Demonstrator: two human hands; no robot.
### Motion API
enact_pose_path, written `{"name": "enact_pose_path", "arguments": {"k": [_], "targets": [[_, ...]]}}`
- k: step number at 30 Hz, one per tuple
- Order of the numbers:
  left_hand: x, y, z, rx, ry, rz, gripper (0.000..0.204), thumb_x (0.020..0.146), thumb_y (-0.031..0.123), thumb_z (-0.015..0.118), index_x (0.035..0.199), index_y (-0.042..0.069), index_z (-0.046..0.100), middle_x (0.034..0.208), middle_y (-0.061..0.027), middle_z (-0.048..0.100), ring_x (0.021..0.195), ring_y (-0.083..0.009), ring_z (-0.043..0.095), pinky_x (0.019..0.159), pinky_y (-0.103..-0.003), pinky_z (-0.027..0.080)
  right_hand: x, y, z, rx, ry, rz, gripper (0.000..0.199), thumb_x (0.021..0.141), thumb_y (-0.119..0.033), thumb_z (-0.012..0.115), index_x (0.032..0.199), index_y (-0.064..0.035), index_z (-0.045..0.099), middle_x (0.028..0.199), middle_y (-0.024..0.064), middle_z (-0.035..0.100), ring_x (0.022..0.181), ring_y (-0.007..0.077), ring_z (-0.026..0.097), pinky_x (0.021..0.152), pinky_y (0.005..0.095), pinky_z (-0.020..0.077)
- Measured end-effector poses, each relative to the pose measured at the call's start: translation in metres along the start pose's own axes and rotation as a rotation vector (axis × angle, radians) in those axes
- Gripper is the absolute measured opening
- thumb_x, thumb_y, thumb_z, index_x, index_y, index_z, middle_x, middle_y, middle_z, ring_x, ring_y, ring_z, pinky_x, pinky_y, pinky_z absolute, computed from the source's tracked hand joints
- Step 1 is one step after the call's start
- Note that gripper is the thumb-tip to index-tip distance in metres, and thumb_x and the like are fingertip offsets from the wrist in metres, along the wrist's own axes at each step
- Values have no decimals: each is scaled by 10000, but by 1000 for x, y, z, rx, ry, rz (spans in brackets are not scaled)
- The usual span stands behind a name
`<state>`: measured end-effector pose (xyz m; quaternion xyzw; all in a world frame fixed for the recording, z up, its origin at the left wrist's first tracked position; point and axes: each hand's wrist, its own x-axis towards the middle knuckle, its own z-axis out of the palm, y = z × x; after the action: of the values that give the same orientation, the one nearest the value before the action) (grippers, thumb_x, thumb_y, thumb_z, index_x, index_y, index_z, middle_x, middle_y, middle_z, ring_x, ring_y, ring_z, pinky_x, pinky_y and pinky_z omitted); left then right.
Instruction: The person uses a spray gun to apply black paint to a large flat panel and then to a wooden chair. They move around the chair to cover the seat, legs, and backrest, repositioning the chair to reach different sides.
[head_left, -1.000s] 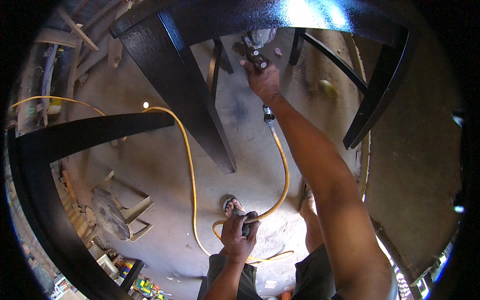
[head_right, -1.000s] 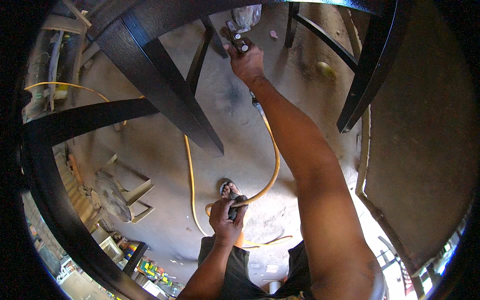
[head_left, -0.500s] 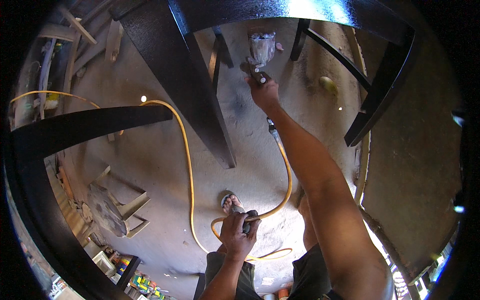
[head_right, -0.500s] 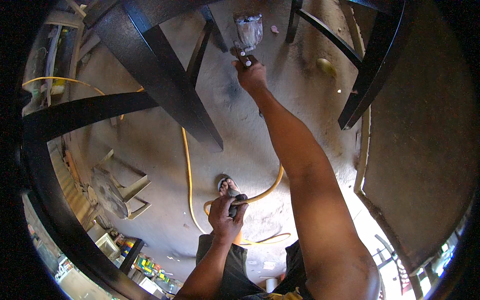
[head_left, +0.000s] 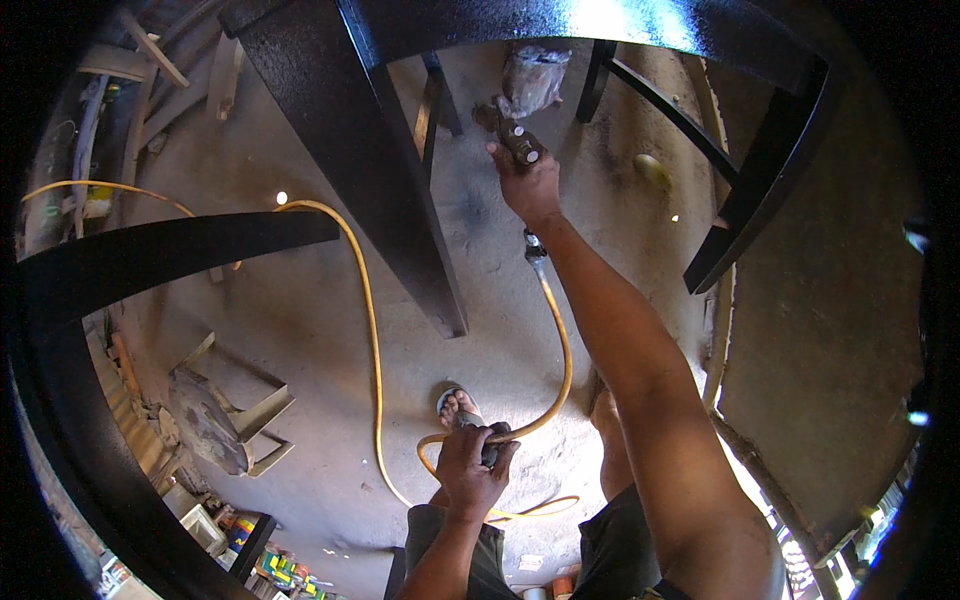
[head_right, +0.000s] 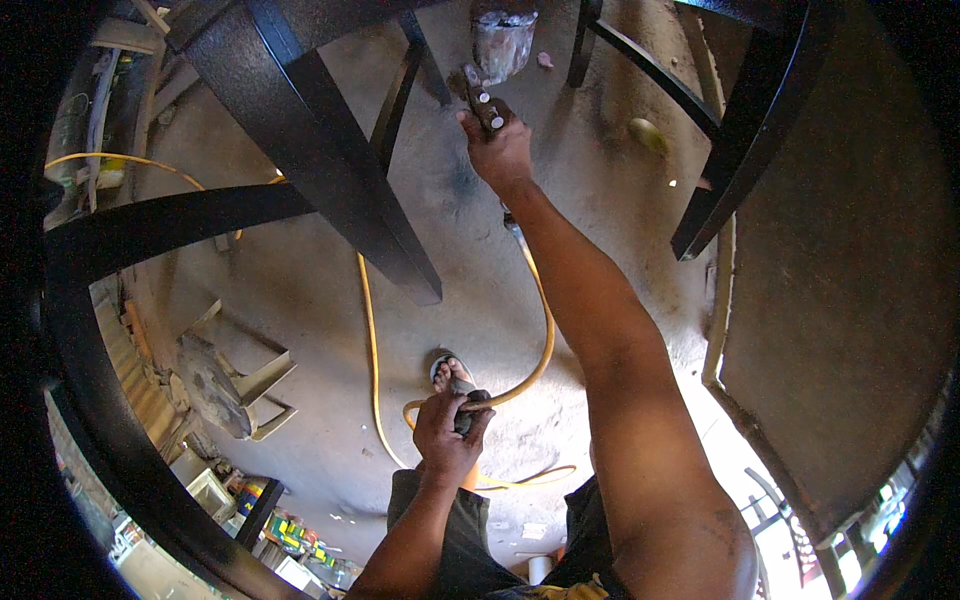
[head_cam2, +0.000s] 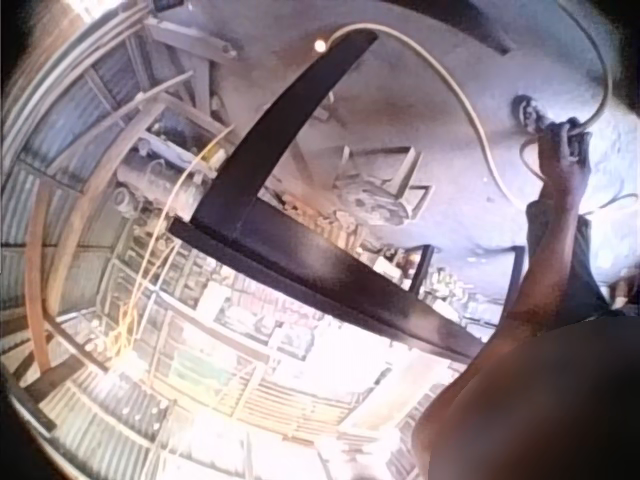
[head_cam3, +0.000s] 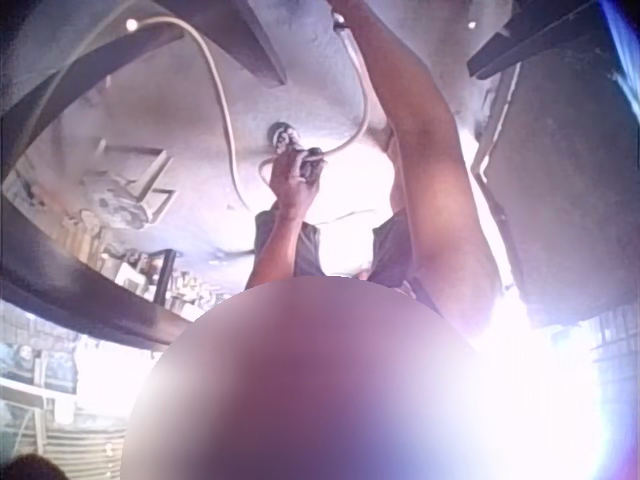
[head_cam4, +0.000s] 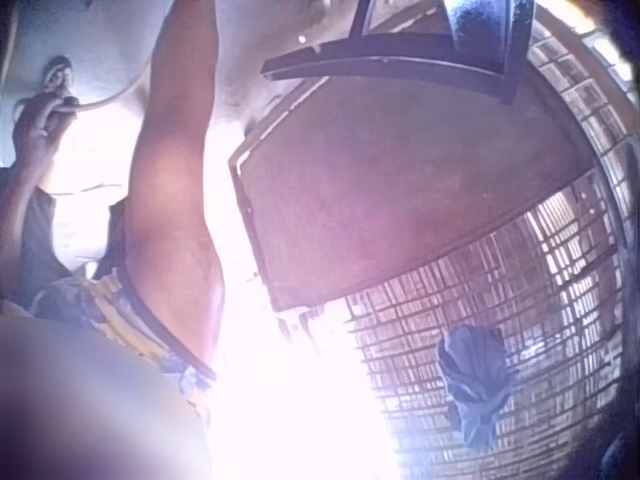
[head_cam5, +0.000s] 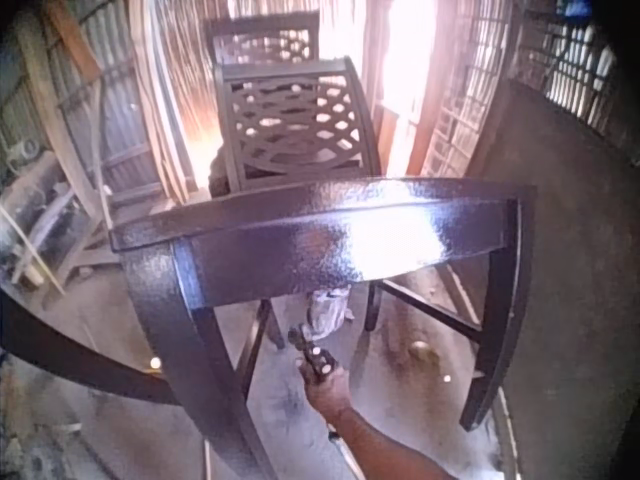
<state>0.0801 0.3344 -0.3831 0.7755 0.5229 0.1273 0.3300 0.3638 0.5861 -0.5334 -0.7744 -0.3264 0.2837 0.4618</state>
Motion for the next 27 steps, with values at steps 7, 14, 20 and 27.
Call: {"name": "enact_pose_path", "arguments": {"k": [7, 14, 20, 27], "targets": [[5, -6, 0, 7, 21, -52, 252, 831, 235, 881, 966, 106, 712, 922, -89, 699, 855, -327, 677, 761, -446, 530, -9, -25, -7, 61, 330, -208, 359, 967, -331, 780, 1016, 0, 651, 843, 262, 702, 823, 509, 691, 712, 467, 552], [4, -13, 0, 12, 2, -106, 288, 803, 223, 889, 1013, 112, 726, 985, -98, 713, 921, -348, 680, 814, -467, 533, -12, -5, -46, 0, 639, -154, 328, 997, -253, 728, 1133, 14, 595, 914, 258, 698, 844, 488, 676, 751, 480, 529], [3, -16, 3, 55, -7, -26, 371, 830, 193, 874, 1115, 49, 684, 1072, -148, 709, 982, -365, 689, 858, -471, 548, 1, -5, -63, -27, 690, -260, 295, 1004, -222, 717, 1116, 17, 584, 910, 251, 680, 832, 492, 664, 740, 483, 531], [8, -15, 7, 48, -15, 5, 387, 841, 186, 868, 1141, 28, 681, 1071, -179, 699, 976, -380, 686, 840, -469, 556, 18, -12, -70, -8, 624, -194, 276, 978, -210, 741, 1054, 3, 583, 876, 252, 678, 808, 496, 649, 730, 501, 528]]}}
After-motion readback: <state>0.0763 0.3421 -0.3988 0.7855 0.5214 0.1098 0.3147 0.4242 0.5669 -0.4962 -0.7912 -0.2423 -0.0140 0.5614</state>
